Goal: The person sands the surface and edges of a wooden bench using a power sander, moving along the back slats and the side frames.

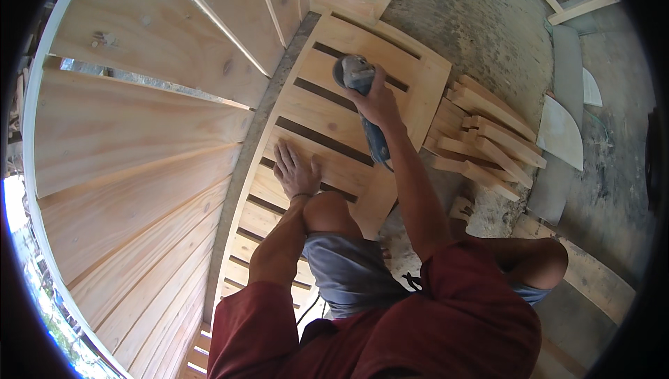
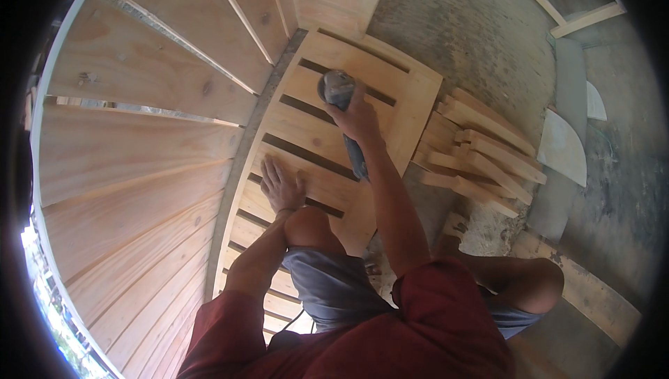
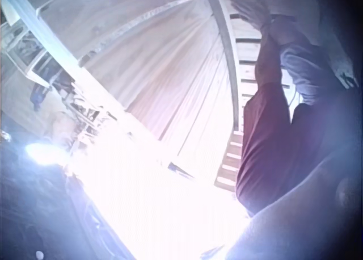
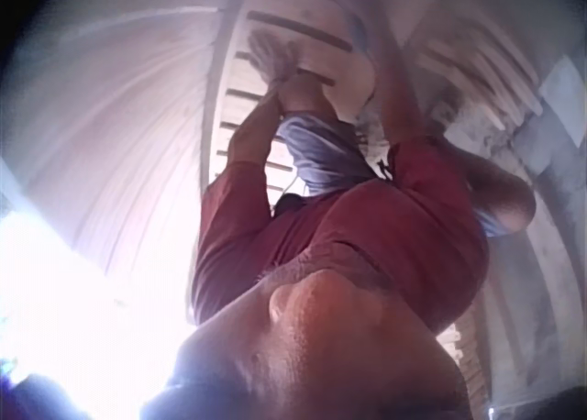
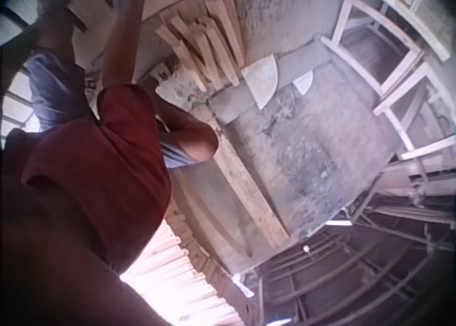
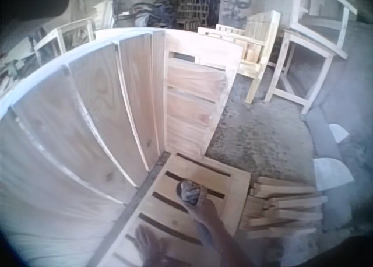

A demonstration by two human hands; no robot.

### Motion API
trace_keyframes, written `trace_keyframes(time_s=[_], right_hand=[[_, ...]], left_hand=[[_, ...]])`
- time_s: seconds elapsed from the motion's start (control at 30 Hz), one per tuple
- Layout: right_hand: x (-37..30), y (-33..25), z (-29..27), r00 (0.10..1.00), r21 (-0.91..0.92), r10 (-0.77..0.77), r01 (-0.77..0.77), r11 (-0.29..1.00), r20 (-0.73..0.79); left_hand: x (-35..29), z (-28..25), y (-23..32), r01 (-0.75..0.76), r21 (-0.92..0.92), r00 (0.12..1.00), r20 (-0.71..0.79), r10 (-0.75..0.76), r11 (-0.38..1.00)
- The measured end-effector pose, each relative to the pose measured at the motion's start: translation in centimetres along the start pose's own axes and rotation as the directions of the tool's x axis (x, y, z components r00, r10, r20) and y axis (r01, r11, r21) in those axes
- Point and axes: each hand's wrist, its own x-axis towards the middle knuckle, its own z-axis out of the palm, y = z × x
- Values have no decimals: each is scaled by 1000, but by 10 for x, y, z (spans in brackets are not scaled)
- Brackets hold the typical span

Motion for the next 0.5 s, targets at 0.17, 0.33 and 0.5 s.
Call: trace_keyframes(time_s=[0.17,0.33,0.5], right_hand=[[26,-40,22,993,28,-76,74,997,85],[44,-61,42,988,-65,-135,140,988,70],[67,-65,43,993,-82,-117,119,989,32]], left_hand=[[0,0,0,9,-24,1000,7,-9,1000],[1,-4,4,24,-24,999,33,-23,999],[1,-3,4,3,-11,1000,17,-3,1000]])
